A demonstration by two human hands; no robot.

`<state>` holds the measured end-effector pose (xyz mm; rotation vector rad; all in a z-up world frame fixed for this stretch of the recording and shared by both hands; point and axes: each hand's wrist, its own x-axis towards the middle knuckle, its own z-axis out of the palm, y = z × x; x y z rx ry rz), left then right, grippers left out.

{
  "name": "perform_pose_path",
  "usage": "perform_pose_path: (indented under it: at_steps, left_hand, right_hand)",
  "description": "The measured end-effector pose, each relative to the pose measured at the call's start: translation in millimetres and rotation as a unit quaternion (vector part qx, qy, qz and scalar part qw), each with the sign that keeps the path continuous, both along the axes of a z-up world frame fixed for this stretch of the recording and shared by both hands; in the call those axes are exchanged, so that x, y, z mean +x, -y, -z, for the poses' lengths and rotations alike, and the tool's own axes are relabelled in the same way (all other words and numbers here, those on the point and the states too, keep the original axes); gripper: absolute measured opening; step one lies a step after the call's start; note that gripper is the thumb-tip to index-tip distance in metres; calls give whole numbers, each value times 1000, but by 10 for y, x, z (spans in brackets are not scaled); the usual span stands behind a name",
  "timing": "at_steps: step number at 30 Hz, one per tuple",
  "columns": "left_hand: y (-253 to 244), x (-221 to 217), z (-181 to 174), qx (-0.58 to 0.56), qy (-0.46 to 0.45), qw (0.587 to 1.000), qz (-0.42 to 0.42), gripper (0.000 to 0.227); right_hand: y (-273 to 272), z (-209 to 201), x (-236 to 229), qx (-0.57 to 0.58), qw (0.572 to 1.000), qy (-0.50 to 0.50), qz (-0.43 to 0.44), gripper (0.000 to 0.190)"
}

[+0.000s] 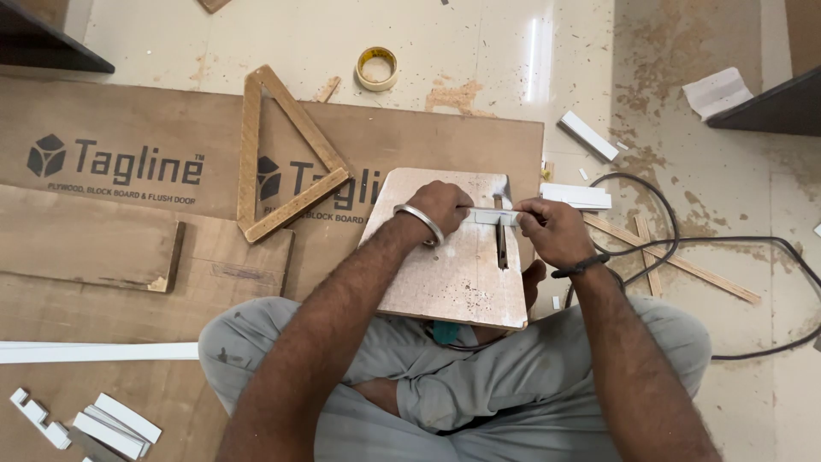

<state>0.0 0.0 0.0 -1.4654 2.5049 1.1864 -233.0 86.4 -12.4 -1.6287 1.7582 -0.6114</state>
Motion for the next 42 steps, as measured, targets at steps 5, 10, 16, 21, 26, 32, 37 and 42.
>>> perform_pose_path:
  at_steps: [5, 10, 16, 21, 26, 32, 37, 42]
  left_hand:
    - [-19, 12, 25, -15, -6, 1000, 12, 23]
    - [-61, 28, -15, -26, -12, 999, 20, 23]
    - [-103, 32, -89, -15, 8, 1000, 24, 23]
    - [-89, 22, -70, 2, 18, 1000, 16, 22]
    - [47, -24, 128, -49, -19, 998, 19, 21]
    - [223, -97, 224, 8, 10, 999, -31, 21]
    - [258, -78, 283, -1, -9, 999, -41, 21]
    - [254, -83, 290, -20, -17, 999, -29, 21]
  right_hand:
    - [-43, -36, 21, 2, 1000, -12, 9, 25]
    - [-105, -68, 37, 6, 1000, -14, 16, 26]
    - [-146, -139, 80, 14, 1000, -12, 23, 25]
    - [-124, -65, 61, -1, 1000, 5, 28, 25]
    - [27, 121, 24, -2, 999, 30, 30, 26]
    - [245, 208, 6, 1, 999, -1, 36, 27]
    - [277, 265, 10, 12, 999, 9, 47, 26]
    - [248, 279, -10, -12, 999, 7, 46, 25]
